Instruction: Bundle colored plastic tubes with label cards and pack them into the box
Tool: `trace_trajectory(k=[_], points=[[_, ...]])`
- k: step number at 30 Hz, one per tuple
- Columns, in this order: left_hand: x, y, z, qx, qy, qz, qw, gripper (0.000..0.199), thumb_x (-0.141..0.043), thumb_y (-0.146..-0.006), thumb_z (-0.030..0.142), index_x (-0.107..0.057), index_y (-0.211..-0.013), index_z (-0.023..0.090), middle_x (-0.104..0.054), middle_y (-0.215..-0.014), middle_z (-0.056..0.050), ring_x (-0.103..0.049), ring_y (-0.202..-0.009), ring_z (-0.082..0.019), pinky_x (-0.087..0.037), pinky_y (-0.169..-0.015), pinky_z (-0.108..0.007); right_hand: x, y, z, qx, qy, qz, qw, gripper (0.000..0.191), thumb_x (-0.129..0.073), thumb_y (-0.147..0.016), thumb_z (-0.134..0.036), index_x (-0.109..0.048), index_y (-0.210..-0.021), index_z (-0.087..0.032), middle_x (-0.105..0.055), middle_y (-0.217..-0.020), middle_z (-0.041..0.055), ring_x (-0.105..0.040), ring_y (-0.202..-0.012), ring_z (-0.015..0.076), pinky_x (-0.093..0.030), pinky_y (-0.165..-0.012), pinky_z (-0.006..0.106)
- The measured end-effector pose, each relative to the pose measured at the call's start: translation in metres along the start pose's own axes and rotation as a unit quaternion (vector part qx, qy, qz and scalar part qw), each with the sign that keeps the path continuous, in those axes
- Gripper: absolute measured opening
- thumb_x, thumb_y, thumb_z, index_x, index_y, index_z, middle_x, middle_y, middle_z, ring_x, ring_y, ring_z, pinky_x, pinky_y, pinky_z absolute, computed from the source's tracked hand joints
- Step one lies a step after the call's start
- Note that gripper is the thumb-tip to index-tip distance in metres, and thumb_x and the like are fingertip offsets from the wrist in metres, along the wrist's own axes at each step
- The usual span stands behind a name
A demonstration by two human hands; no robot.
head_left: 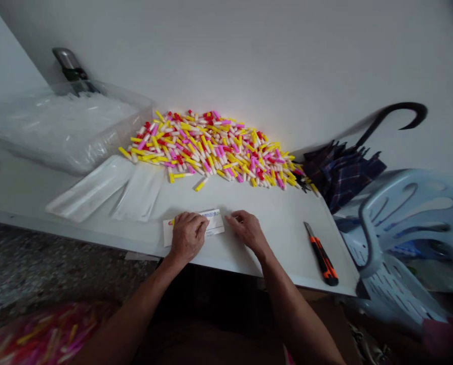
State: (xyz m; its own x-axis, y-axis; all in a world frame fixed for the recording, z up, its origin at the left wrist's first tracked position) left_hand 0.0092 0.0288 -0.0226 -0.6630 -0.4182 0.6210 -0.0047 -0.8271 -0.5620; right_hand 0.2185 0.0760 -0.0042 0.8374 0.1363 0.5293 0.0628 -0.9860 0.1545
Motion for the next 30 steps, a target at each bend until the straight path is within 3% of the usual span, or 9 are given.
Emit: trace_trajectory(k=[2,5,9,13,16,20,23,27,30], points=[[0.003,0.000,0.002,-0.008,0.006,0.030,1.000,0.016,-0.058,-0.102,0.028,-0.068,-0.090,0.023,-0.075,-0.088,-0.004,-0.063,-0.086,-0.023,-0.043,-0.085,-0.042,-0.005,-0.005,-0.007,0.022,0.062,-0.064,0.996,0.037,-0.072,-0.087,-0.056,-0.073,-0.085,-0.019,-0.068,-0.071,0.0025,-0.059,-0.063,0.0168,-0.043,-0.060,0.028],[0.007,0.001,0.004,-0.019,0.004,0.058,0.998,0.016,-0.058,-0.103,0.029,-0.067,-0.091,0.023,-0.075,-0.089,-0.004,-0.063,-0.085,-0.023,-0.044,-0.084,-0.041,-0.019,-0.009,-0.016,0.040,0.026,-0.090,0.995,0.039,-0.072,-0.085,-0.055,-0.066,-0.073,-0.019,-0.062,-0.063,-0.0008,-0.054,-0.061,0.0146,-0.038,-0.056,0.026],[0.006,0.002,0.001,-0.006,0.001,0.050,0.999,0.018,-0.056,-0.104,0.029,-0.067,-0.092,0.022,-0.074,-0.089,-0.004,-0.064,-0.086,-0.023,-0.044,-0.085,-0.041,-0.033,-0.012,-0.015,0.031,-0.082,-0.114,0.990,0.038,-0.069,-0.088,-0.055,-0.062,-0.076,-0.020,-0.056,-0.056,-0.0040,-0.047,-0.053,0.0127,-0.035,-0.051,0.025],[0.003,-0.001,-0.005,0.015,0.001,0.013,1.000,0.019,-0.054,-0.104,0.030,-0.067,-0.091,0.023,-0.074,-0.088,-0.004,-0.064,-0.088,-0.024,-0.043,-0.085,-0.041,-0.033,-0.013,-0.010,0.019,-0.106,-0.120,0.987,0.035,-0.068,-0.089,-0.053,-0.062,-0.076,-0.021,-0.056,-0.054,-0.0039,-0.045,-0.048,0.0127,-0.034,-0.049,0.026],[0.000,-0.005,-0.008,0.023,-0.011,-0.016,1.000,0.018,-0.056,-0.102,0.030,-0.067,-0.089,0.023,-0.073,-0.087,-0.004,-0.064,-0.088,-0.024,-0.042,-0.084,-0.041,-0.031,-0.014,-0.008,0.021,-0.064,-0.101,0.993,0.032,-0.065,-0.092,-0.050,-0.062,-0.077,-0.021,-0.057,-0.053,-0.0034,-0.048,-0.048,0.0140,-0.036,-0.050,0.026],[-0.001,-0.010,-0.010,0.022,-0.023,-0.059,0.998,0.018,-0.056,-0.101,0.027,-0.066,-0.087,0.023,-0.072,-0.085,-0.004,-0.063,-0.087,-0.025,-0.040,-0.080,-0.040,-0.023,-0.023,-0.014,0.088,0.116,-0.084,0.986,0.029,-0.067,-0.092,-0.040,-0.063,-0.070,-0.021,-0.064,-0.061,0.0007,-0.053,-0.059,0.0149,-0.036,-0.057,0.027],[-0.001,-0.009,-0.010,0.028,-0.017,-0.055,0.998,0.018,-0.057,-0.102,0.027,-0.067,-0.087,0.023,-0.072,-0.084,-0.003,-0.062,-0.087,-0.025,-0.040,-0.080,-0.041,-0.014,-0.045,-0.030,0.120,0.172,-0.022,0.978,0.021,-0.064,-0.096,-0.038,-0.071,-0.085,-0.021,-0.071,-0.075,0.0040,-0.059,-0.066,0.0168,-0.039,-0.063,0.028],[-0.002,-0.006,-0.009,0.024,-0.023,-0.047,0.998,0.020,-0.054,-0.104,0.030,-0.067,-0.090,0.023,-0.073,-0.088,-0.004,-0.061,-0.089,-0.025,-0.039,-0.082,-0.042,-0.021,-0.094,-0.059,0.114,0.175,0.029,0.978,0.032,-0.053,-0.104,-0.041,-0.072,-0.108,-0.016,-0.075,-0.088,0.0095,-0.067,-0.081,0.0226,-0.047,-0.074,0.031],[-0.003,-0.005,-0.009,0.024,-0.019,-0.048,0.998,0.021,-0.054,-0.105,0.030,-0.067,-0.090,0.023,-0.074,-0.089,-0.004,-0.061,-0.088,-0.025,-0.039,-0.081,-0.042,-0.040,-0.128,-0.080,0.181,0.249,0.001,0.952,0.037,-0.053,-0.099,-0.016,-0.065,-0.134,-0.013,-0.071,-0.120,0.0156,-0.066,-0.105,0.0256,-0.049,-0.087,0.033]])
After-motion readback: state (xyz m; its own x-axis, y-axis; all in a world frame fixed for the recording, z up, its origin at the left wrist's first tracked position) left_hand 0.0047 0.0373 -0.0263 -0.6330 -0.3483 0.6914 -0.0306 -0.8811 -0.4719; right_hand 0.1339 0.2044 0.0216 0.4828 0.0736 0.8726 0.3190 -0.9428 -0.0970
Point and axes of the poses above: each hand's wrist, its own y-axis away from the middle knuckle, its own x-axis out of the back of the hand, z = x × y, the point moved 2 cm from there along -y, towards the middle knuckle
